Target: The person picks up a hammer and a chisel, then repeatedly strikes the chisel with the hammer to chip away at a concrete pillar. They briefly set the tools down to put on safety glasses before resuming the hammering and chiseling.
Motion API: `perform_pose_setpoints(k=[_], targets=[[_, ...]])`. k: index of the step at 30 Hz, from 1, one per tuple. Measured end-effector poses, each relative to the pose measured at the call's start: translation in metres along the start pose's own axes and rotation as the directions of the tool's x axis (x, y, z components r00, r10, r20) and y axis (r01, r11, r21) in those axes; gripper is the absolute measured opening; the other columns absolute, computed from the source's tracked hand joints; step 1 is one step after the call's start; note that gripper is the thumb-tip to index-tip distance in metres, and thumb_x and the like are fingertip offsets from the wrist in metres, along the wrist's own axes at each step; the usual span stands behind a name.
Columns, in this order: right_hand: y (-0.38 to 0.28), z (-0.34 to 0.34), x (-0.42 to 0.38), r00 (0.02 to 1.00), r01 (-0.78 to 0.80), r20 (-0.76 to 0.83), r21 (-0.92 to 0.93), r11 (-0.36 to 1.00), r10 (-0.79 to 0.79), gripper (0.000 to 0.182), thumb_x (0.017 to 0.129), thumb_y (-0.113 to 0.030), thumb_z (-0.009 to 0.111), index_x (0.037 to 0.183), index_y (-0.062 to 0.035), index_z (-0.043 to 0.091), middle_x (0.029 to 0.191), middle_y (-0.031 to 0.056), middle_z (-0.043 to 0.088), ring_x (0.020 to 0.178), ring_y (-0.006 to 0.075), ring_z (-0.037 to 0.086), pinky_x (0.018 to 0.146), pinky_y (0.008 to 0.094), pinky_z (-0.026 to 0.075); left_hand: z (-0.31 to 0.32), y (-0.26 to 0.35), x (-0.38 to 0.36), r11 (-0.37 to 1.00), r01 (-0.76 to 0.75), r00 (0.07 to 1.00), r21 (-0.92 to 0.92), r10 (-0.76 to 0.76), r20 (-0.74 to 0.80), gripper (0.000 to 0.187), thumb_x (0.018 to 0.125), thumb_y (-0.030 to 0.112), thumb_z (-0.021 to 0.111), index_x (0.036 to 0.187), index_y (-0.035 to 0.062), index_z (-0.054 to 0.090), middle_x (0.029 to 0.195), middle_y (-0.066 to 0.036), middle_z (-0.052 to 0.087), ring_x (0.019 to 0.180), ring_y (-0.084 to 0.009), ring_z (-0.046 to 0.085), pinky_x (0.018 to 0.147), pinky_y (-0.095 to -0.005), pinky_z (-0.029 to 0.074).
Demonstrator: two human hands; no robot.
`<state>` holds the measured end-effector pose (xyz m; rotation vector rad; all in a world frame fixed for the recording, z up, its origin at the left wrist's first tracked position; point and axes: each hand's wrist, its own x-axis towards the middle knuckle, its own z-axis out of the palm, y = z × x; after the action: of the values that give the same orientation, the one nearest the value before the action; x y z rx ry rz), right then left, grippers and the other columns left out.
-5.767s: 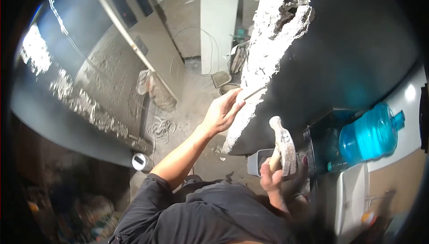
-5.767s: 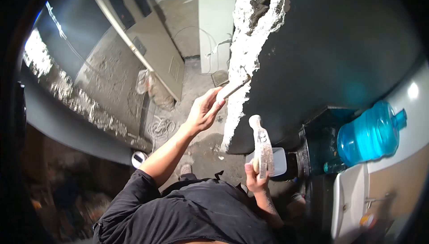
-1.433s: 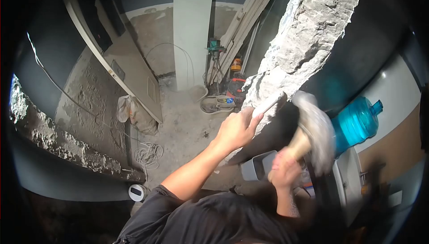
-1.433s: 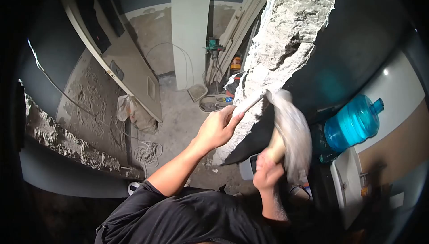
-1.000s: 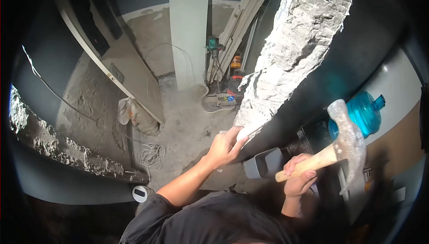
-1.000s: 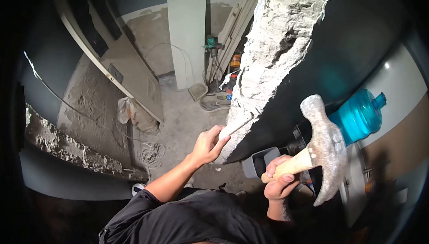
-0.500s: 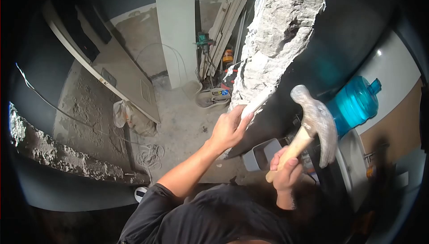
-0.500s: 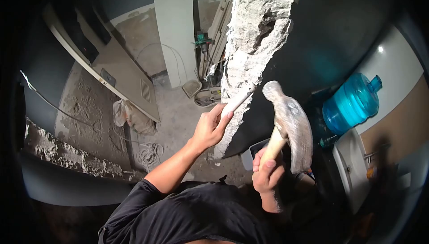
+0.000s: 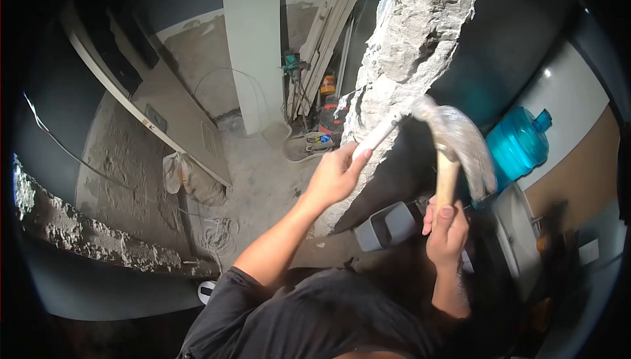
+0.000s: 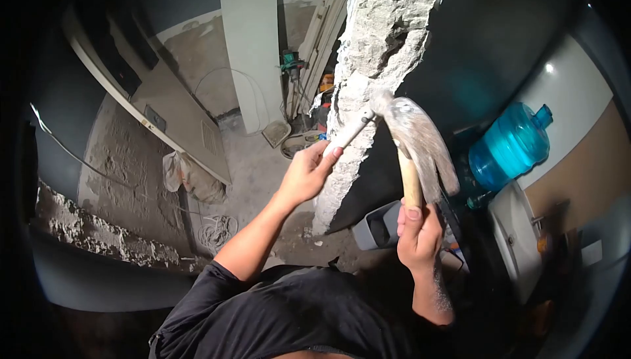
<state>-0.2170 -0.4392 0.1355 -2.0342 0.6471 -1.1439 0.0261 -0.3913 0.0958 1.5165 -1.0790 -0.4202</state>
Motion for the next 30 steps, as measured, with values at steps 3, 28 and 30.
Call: perform_pose_setpoints(k=[3,28,30], targets=[[-0.017,-0.008,0.015,0.975,0.220,-0.049,0.070,0.973,-0.216,0.060,0.106,-0.051,0.037,0.097,0.0053,0.054,0.077,0.0107,0.054,0.060,0.0133,0.050,0.054,0.0253,0.042,-0.019,-0.002,0.015,0.996,0.072,0.992,-0.045,-0.067,0.110,0.048,0.101,0.044,0.058,0.089,-0.0021,0.064,0.062,-0.008,0.055,0.060,-0.0154,0.051,0.059,-0.0369,0.043],[0.003,-0.004,0.022,0.999,0.022,-0.036,-0.312,0.950,-0.035,0.035,0.104,-0.032,0.053,0.091,0.0001,0.052,0.066,0.0203,0.055,0.065,0.0436,0.059,0.056,0.0449,0.044,-0.045,0.029,0.031,0.972,0.040,0.987,0.232,-0.074,0.140,0.048,0.100,0.048,0.062,0.098,0.0006,0.071,0.061,0.003,0.048,0.056,-0.0079,0.039,0.053,-0.0297,0.035],[-0.014,-0.007,0.022,0.991,0.074,-0.101,-0.138,0.988,-0.088,0.032,0.106,-0.030,0.050,0.092,-0.0012,0.052,0.068,0.0102,0.054,0.056,0.0241,0.053,0.053,0.0357,0.041,-0.043,0.020,0.034,0.976,0.006,0.989,0.216,-0.038,0.144,0.047,0.099,0.048,0.063,0.096,0.0018,0.071,0.060,0.004,0.046,0.055,-0.0076,0.039,0.052,-0.0297,0.034]])
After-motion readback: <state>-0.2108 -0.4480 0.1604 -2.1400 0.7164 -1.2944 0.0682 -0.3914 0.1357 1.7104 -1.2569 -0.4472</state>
